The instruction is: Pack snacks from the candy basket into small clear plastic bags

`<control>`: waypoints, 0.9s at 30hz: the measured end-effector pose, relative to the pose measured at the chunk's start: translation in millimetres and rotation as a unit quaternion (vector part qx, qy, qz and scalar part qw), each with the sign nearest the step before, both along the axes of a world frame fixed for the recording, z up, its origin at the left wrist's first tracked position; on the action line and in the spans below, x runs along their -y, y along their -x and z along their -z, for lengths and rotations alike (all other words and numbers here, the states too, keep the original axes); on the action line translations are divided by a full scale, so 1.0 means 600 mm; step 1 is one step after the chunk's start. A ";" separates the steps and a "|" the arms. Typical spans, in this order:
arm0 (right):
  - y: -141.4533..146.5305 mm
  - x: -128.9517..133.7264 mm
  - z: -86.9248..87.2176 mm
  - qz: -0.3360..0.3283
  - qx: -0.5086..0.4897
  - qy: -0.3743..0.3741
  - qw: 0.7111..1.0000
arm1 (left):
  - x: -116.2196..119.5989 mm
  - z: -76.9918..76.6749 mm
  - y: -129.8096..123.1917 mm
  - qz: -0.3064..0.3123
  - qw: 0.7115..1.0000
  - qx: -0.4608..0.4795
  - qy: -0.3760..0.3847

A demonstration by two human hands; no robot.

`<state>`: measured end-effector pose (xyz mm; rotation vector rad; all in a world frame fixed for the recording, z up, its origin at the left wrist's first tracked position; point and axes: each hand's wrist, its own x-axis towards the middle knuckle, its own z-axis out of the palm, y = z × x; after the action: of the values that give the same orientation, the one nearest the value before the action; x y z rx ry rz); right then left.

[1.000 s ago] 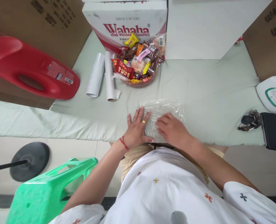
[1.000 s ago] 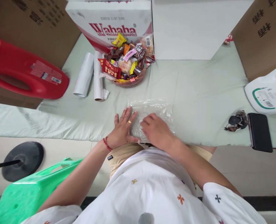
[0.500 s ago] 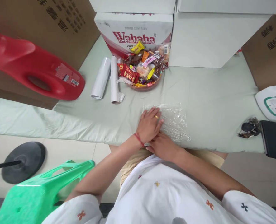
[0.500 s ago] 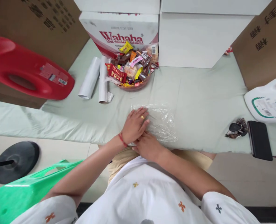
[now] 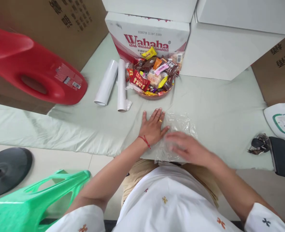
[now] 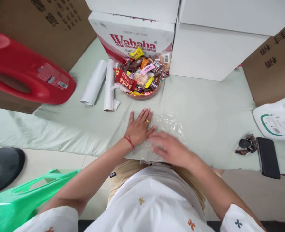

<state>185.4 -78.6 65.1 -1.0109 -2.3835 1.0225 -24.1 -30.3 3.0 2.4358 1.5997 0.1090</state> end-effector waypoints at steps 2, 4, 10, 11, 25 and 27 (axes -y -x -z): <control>-0.019 -0.071 -0.033 0.113 0.003 -0.054 0.992 | 0.001 -0.001 -0.001 0.000 1.000 0.002 0.001; -0.023 -0.150 -0.058 0.191 0.032 -0.107 0.975 | 0.001 -0.002 -0.001 -0.001 1.000 0.008 -0.004; 0.059 -0.356 -0.084 0.068 0.158 -0.287 0.942 | 0.001 0.001 0.001 -0.001 1.000 0.024 -0.012; 0.080 -0.382 -0.084 0.017 0.180 -0.305 0.935 | 0.001 0.002 0.002 -0.001 1.000 0.025 -0.011; 0.187 -0.509 -0.076 -0.122 0.230 -0.340 0.904 | 0.001 0.001 0.004 -0.003 0.998 0.055 -0.005; 0.170 -0.497 -0.105 -0.123 0.221 -0.361 0.898 | 0.002 0.001 0.005 -0.004 0.998 0.058 -0.006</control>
<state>83.3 219.5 128.3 -0.7048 -2.9395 -0.1112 -27.0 -31.2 2.2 2.3852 1.5634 0.2564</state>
